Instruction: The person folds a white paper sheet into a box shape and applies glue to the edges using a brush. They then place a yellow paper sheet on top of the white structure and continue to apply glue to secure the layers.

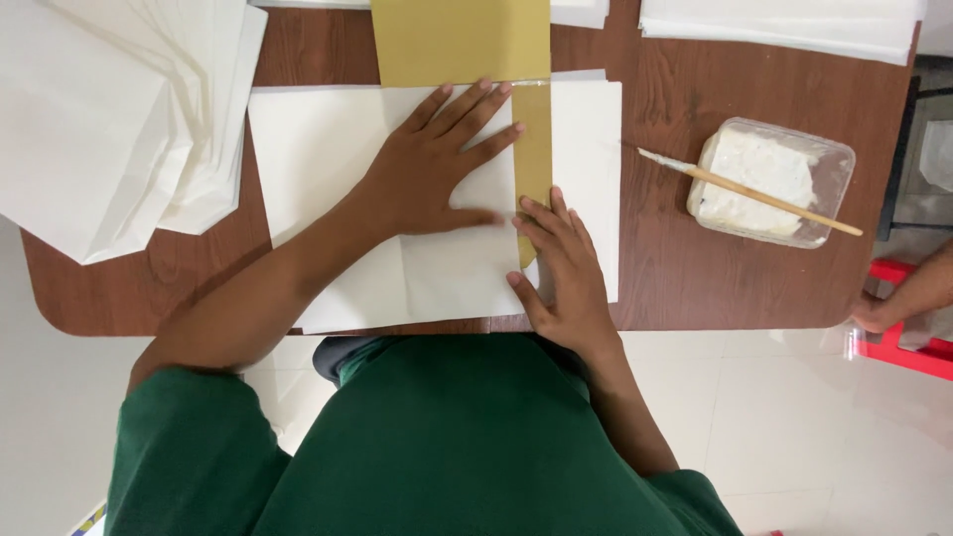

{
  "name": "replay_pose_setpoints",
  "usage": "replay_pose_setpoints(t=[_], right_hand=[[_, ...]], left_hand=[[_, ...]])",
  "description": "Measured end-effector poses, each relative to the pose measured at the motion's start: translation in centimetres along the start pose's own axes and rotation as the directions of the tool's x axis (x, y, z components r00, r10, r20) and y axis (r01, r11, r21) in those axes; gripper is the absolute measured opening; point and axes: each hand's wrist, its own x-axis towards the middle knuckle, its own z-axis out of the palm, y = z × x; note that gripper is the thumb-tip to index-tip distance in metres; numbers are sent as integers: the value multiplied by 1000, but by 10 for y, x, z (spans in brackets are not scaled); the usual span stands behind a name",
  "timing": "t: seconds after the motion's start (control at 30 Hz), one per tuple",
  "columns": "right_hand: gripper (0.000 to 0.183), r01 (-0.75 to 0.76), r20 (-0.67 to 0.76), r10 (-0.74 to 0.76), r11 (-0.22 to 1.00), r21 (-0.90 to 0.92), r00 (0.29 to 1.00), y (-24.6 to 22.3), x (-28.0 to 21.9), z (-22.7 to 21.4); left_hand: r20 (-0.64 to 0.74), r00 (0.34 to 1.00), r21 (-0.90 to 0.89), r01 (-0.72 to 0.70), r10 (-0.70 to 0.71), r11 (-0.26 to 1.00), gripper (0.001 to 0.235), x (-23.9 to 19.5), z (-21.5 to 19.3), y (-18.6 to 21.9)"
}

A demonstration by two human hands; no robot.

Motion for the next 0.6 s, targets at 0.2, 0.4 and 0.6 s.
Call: replay_pose_setpoints(t=[0.2, 0.4, 0.6], right_hand=[[39, 109, -54, -112, 992, -63, 992, 4, 3, 11], [46, 21, 66, 10, 890, -456, 998, -26, 7, -2], [63, 304, 340, -113, 752, -585, 934, -35, 38, 11]], left_hand=[[-14, 999, -79, 36, -37, 996, 46, 4, -1, -8], [8, 999, 116, -44, 43, 992, 47, 5, 3, -25], [-168, 977, 132, -107, 128, 985, 38, 2, 12, -30]])
